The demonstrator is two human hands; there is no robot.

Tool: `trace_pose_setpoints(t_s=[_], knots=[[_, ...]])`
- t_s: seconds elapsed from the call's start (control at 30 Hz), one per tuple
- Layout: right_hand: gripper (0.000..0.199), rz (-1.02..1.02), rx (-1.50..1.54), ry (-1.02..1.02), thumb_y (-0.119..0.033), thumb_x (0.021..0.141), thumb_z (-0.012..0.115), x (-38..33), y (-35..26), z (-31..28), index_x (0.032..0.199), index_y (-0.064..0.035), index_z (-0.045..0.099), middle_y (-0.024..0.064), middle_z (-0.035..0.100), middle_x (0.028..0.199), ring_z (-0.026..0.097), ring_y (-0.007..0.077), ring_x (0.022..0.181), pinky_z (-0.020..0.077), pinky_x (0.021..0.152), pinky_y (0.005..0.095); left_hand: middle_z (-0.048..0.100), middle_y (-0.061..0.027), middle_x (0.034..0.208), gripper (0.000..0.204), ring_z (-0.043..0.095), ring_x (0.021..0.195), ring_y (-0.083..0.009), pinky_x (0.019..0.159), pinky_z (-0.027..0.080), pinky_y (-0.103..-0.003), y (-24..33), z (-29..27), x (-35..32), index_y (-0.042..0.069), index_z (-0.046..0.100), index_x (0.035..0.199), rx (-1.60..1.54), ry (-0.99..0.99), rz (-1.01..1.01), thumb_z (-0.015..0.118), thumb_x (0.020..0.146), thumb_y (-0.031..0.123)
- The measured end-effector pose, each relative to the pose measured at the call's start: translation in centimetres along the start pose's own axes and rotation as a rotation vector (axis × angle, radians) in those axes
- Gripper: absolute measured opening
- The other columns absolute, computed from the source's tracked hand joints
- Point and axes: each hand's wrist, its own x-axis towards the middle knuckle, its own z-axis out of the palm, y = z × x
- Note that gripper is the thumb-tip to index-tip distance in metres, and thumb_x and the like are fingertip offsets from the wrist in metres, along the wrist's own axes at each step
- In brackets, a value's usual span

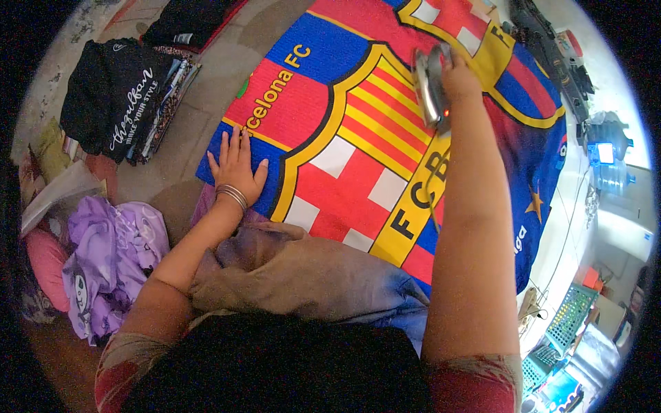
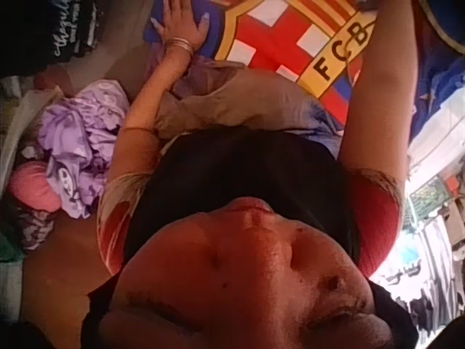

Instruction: The person irons a blue fabric and then a multi-colored cloth with a crest, smoothing the surface with an iron and folding the items.

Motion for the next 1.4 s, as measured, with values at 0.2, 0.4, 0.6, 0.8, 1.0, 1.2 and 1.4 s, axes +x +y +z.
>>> trace_pose_setpoints(t_s=[0.2,0.4,0.6,0.8,1.0,1.2,1.4], knots=[[0.047,-0.018,0.036,-0.492,-0.043,0.085,0.045,-15.4,-11.1,-7.4,0.128,-0.0244,0.045,0.0197,0.062,0.101,0.060,0.0356,0.092,0.0464,0.082,0.0441,0.016,-0.0075,0.148,0.069,0.012,0.137,-0.0259,0.107,0.008,-0.055,-0.9,0.3,-0.1,0.007,0.024,0.139,-0.009,0.030,-0.063,0.044,0.084,0.042],[0.041,-0.561,0.158,-0.394,-0.041,0.082,0.055,-24.9,-17.9,-8.0,0.120,-0.0250,0.053,0.0109,0.063,0.084,0.063,0.0279,0.074,0.0502,0.064,0.0386,0.016,-0.0078,0.148,0.064,0.014,0.136,-0.0267,0.107,0.010,-0.052,-2.3,0.7,-0.5,0.008,0.022,0.140,0.074,0.021,-0.109,0.038,0.087,0.040],[0.038,-0.394,-0.066,-0.097,-0.045,0.088,0.041,-11.7,-16.1,-3.0,0.119,-0.0232,0.047,0.0140,0.063,0.079,0.063,0.0311,0.071,0.0497,0.057,0.0446,0.018,-0.0098,0.147,0.064,0.015,0.136,-0.0260,0.107,0.011,-0.051,-2.6,0.4,-1.2,0.007,0.025,0.139,0.084,0.064,-0.097,0.040,0.086,0.040],[0.049,0.187,-0.087,-0.051,-0.049,0.086,0.041,-2.0,-2.9,-3.2,0.126,-0.0193,0.045,0.0185,0.057,0.113,0.055,0.0355,0.104,0.0440,0.085,0.0457,0.021,-0.0115,0.146,0.065,0.016,0.136,-0.0274,0.107,0.011,-0.052,-2.0,0.1,-0.9,0.005,0.026,0.138,0.050,0.077,-0.055,0.042,0.084,0.037],[0.050,0.172,-0.138,-0.271,-0.048,0.084,0.044,-16.5,-4.9,-8.6,0.122,-0.0165,0.048,0.0219,0.062,0.093,0.061,0.0377,0.085,0.0475,0.073,0.0467,0.021,-0.0097,0.146,0.067,0.017,0.136,-0.0259,0.107,0.012,-0.051,-1.9,0.6,-0.8,0.006,0.026,0.139,0.037,0.068,-0.088,0.043,0.083,0.039],[0.042,-0.373,-0.082,-0.341,-0.047,0.074,0.060,-33.0,-5.9,-13.0,0.097,-0.0121,0.055,0.0099,0.060,0.074,0.062,0.0255,0.065,0.0485,0.056,0.0382,0.020,-0.0101,0.147,0.067,0.017,0.136,-0.0262,0.107,0.012,-0.052,-2.5,1.3,-0.8,0.006,0.025,0.139,0.090,0.105,-0.066,0.043,0.084,0.040],[0.037,-0.395,-0.271,0.020,-0.049,0.078,0.056,-24.4,0.6,-10.1,0.091,-0.0140,0.053,0.0064,0.056,0.063,0.057,0.0233,0.052,0.0445,0.043,0.0356,0.020,-0.0107,0.147,0.065,0.017,0.135,-0.0275,0.106,0.012,-0.052,-2.8,1.6,-0.7,0.007,0.024,0.140,0.134,0.101,-0.044,0.042,0.086,0.039]])
